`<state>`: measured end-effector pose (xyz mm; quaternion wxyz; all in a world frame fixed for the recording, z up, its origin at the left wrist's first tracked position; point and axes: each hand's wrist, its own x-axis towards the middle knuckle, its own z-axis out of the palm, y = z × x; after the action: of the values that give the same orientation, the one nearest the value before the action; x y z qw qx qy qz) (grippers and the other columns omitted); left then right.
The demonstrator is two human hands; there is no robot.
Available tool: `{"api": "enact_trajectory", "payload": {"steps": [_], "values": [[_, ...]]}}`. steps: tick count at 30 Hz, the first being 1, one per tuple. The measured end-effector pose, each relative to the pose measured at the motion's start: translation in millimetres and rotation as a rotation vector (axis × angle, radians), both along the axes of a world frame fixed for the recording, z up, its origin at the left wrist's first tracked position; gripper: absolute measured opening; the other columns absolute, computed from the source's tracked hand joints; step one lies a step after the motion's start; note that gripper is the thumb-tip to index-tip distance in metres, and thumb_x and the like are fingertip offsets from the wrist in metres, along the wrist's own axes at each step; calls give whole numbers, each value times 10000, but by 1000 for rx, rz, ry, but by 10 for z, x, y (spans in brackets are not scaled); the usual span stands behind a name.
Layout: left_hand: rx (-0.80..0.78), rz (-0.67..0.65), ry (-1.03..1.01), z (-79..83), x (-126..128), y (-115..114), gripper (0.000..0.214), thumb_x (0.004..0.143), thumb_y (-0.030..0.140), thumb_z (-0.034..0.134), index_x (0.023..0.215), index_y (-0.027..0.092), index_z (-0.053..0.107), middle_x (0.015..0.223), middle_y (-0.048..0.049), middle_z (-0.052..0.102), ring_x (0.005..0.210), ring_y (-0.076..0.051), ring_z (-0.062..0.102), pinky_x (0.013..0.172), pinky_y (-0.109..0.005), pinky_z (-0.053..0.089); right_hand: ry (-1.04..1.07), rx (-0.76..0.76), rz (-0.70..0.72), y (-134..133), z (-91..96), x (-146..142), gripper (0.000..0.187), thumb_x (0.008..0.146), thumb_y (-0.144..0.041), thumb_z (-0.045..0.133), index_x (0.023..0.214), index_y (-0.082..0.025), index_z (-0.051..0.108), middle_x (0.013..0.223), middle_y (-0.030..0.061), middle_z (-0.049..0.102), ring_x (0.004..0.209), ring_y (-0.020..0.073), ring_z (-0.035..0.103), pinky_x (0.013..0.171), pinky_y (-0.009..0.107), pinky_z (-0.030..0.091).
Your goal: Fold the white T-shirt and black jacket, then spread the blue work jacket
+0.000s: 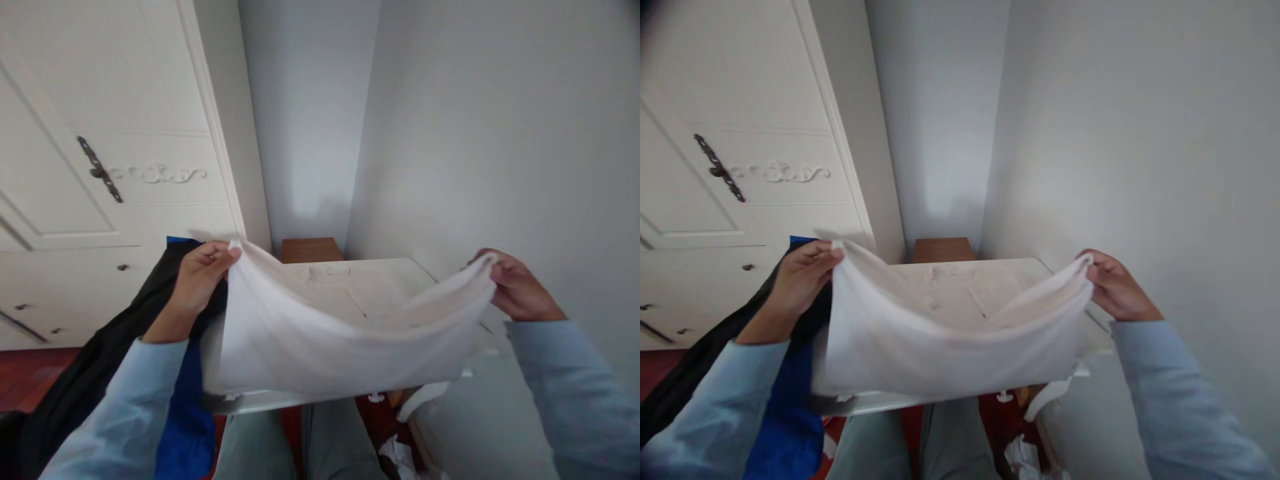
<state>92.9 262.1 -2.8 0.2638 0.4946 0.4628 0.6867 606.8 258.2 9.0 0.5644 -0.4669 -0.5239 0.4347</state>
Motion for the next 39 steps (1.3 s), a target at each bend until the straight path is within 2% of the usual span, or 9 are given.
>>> {"api": "enact_trajectory", "payload": {"steps": [3, 6, 9, 14, 19, 25, 28, 35, 39], "values": [[-301, 44, 39, -224, 101, 710, 238, 731, 354, 740, 766, 163, 601, 533, 82, 484, 490, -47, 399, 482, -158, 318, 94, -29, 25, 771, -136, -255, 225, 842, -376, 705, 845, -169, 618, 735, -3, 667, 666, 89, 594, 685, 225, 446], [-601, 147, 61, -611, 134, 1091, 211, 740, 298, 724, 734, 168, 558, 525, 60, 496, 514, -89, 461, 513, -210, 387, 55, -378, -115, 1323, -547, -525, 158, 845, -305, 667, 790, -188, 576, 705, 42, 671, 664, 163, 607, 654, 269, 495], [-703, 101, 60, -947, 88, 1162, 262, 700, 301, 760, 723, 167, 536, 588, 23, 559, 569, -120, 562, 578, -254, 478, -24, -491, -120, 1525, -1019, -690, 143, 804, -257, 683, 753, -175, 577, 614, 38, 602, 610, 183, 571, 580, 294, 467], [-743, 26, 162, -1086, -58, 1012, 428, 604, 308, 835, 904, 159, 568, 709, 5, 630, 663, -155, 630, 594, -248, 497, -68, -452, -163, 1446, -1413, -628, 243, 693, -167, 746, 850, -192, 563, 670, 2, 603, 655, 172, 576, 577, 266, 443], [-789, -44, 299, -1048, -161, 808, 683, 539, 339, 876, 1111, 154, 550, 804, -35, 684, 657, -217, 672, 496, -250, 436, -79, -512, -94, 1258, -1379, -417, 428, 653, -188, 791, 1016, -208, 564, 637, -20, 593, 581, 152, 538, 534, 258, 413], [-885, -85, 558, -1199, -290, 540, 736, 551, 464, 829, 1154, 133, 568, 583, 7, 605, 536, -231, 601, 415, -256, 348, -299, -570, 119, 947, -1356, -271, 438, 640, -406, 827, 960, -178, 633, 618, -36, 556, 556, 124, 482, 510, 242, 336], [-920, -104, 422, -1273, -341, 452, 695, 520, 484, 812, 1088, 153, 585, 583, 18, 589, 581, -221, 592, 446, -256, 368, -427, -563, 143, 875, -1370, -273, 534, 596, -424, 844, 1017, -155, 656, 701, -5, 620, 635, 145, 542, 542, 242, 358], [-889, -127, -21, -1366, -392, 398, 547, 367, 399, 850, 812, 168, 632, 710, 11, 627, 646, -134, 572, 552, -226, 418, -342, -518, 31, 884, -1425, -392, 635, 570, -330, 812, 1141, -164, 588, 892, 58, 678, 773, 197, 613, 609, 261, 420], [-863, -121, -28, -1415, -350, 396, 514, 359, 326, 889, 776, 158, 640, 620, 26, 611, 570, -121, 550, 538, -231, 409, -391, -470, 1, 849, -1398, -456, 629, 616, -385, 794, 1179, -179, 602, 878, 53, 685, 738, 188, 601, 579, 252, 392]]}}
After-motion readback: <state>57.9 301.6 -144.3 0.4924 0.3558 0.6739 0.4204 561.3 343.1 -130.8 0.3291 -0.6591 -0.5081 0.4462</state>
